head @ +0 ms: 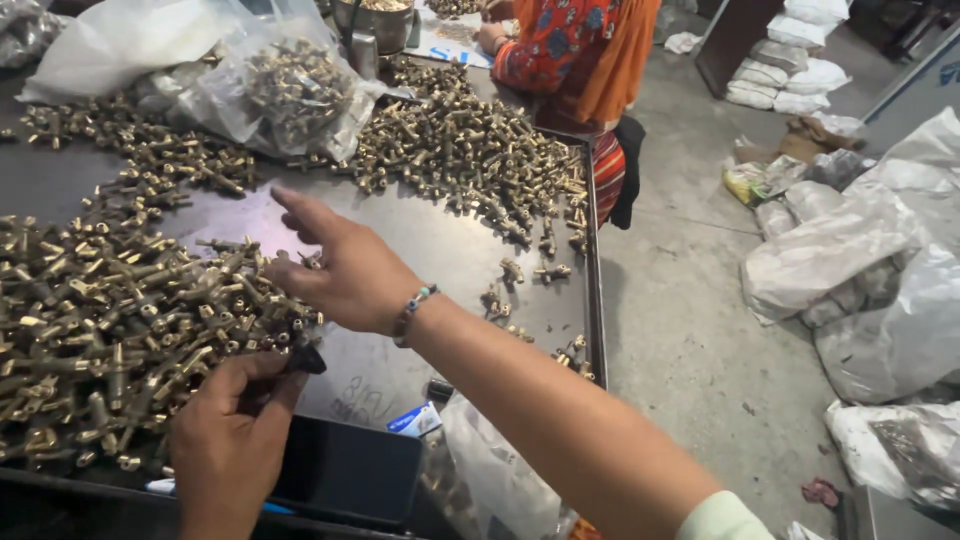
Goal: The person repeatedly picks small brass-colored metal parts from a table, inserts them into a black rubber stopper, and places the assembled units into a clear plastic bag. The process is continuous and repetitive throughout the clip.
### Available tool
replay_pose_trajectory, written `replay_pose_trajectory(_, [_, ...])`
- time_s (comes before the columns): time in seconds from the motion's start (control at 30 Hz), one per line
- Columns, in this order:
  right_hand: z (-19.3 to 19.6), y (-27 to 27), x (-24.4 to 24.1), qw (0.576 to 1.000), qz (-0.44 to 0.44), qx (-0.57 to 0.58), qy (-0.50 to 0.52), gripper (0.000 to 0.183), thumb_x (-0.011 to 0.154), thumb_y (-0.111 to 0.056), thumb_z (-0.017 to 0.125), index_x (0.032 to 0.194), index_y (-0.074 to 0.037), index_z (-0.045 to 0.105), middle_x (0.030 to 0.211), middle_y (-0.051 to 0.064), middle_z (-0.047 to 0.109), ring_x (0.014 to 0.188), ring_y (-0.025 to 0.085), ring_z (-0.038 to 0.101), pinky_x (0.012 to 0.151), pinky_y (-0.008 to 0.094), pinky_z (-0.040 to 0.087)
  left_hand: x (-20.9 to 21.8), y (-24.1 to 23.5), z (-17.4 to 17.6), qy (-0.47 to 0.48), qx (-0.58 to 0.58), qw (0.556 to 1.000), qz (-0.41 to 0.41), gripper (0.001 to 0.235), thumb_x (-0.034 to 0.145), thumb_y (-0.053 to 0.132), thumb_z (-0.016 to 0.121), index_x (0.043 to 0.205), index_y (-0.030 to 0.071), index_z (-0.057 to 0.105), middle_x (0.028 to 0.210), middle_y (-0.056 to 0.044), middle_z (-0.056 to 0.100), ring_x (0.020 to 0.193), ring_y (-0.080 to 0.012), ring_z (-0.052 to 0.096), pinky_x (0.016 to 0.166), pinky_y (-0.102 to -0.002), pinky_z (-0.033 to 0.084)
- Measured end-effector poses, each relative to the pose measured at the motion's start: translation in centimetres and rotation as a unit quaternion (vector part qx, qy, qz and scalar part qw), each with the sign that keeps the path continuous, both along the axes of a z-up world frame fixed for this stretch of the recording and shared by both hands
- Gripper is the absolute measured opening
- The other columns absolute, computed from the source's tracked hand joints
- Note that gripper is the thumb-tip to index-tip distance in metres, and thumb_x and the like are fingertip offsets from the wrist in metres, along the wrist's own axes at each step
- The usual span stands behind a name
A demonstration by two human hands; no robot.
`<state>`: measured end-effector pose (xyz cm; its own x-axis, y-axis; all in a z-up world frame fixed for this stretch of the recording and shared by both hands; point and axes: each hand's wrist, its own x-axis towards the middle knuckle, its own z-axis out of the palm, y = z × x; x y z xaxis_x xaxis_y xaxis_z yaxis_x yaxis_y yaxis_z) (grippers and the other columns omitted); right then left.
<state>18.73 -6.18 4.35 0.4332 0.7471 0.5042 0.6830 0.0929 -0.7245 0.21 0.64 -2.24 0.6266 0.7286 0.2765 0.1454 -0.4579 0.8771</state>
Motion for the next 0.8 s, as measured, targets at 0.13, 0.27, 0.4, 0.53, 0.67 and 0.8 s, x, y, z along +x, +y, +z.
replay_pose_trajectory(0.13, [-1.6,-2.7,1.3,0.995,-0.086,-0.056,0.017,0.051,0.089,-0.023,0.076,0.135,-0.009,0.062,0.122,0.013,0.075,0.112,0.022,0.071,0.095,0.035,0.057,-0.1,-0.2,0.6,0.062,-0.007,0.997,0.037,0.026,0.084,0.017,0.082,0.107,0.005,0.077,0.082,-0.009,0.078,0.068,-0.0158,0.071,0.066,-0.032,0.054])
replay_pose_trajectory(0.27, [-3.4,-9.4,5.5,0.969,-0.2,-0.145,0.021,0.033,0.085,-0.019,0.074,0.117,-0.013,0.074,0.113,0.005,0.078,0.1,0.02,0.076,0.088,0.033,0.06,-0.1,-0.2,0.9,0.011,0.003,1.0,-0.012,0.023,0.083,0.018,0.079,0.104,0.007,0.075,0.088,-0.007,0.079,0.073,-0.0148,0.076,0.067,-0.03,0.057])
replay_pose_trajectory(0.4, [-1.9,-15.2,8.6,0.89,-0.365,-0.262,-0.078,0.031,0.081,-0.029,0.075,0.11,-0.016,0.076,0.107,0.008,0.077,0.096,0.028,0.073,0.083,0.04,0.057,0.1,-0.5,1.5,0.025,0.034,0.999,-0.018,0.021,0.083,0.018,0.079,0.101,0.009,0.076,0.092,-0.006,0.078,0.073,-0.0186,0.076,0.065,-0.031,0.057])
replay_pose_trajectory(0.53, [-2.7,-16.0,9.9,0.796,-0.394,-0.438,-0.135,0.044,0.083,-0.053,0.079,0.105,-0.015,0.075,0.104,0.014,0.073,0.098,0.033,0.069,0.083,0.046,0.055,0.0,-0.6,1.6,0.035,0.048,0.998,-0.019,0.021,0.081,0.018,0.08,0.1,0.009,0.076,0.092,-0.006,0.078,0.072,-0.0198,0.076,0.066,-0.032,0.056])
replay_pose_trajectory(0.67, [-5.1,-15.1,10.0,0.816,-0.383,-0.428,-0.058,0.037,0.084,-0.048,0.071,0.104,-0.018,0.077,0.103,0.01,0.077,0.098,0.032,0.072,0.085,0.045,0.057,-0.1,-0.5,1.5,0.015,0.103,0.994,-0.022,0.02,0.081,0.017,0.079,0.099,0.009,0.076,0.094,-0.007,0.077,0.079,-0.0229,0.075,0.069,-0.034,0.056])
replay_pose_trajectory(0.8, [-4.2,-12.4,8.2,0.845,-0.408,-0.342,-0.049,0.047,0.084,-0.049,0.072,0.111,-0.011,0.07,0.108,0.015,0.074,0.101,0.036,0.07,0.087,0.048,0.055,0.0,-1.0,2.2,0.049,0.079,0.995,-0.046,0.021,0.081,0.019,0.078,0.1,0.011,0.076,0.095,-0.006,0.077,0.081,-0.0235,0.077,0.07,-0.034,0.057])
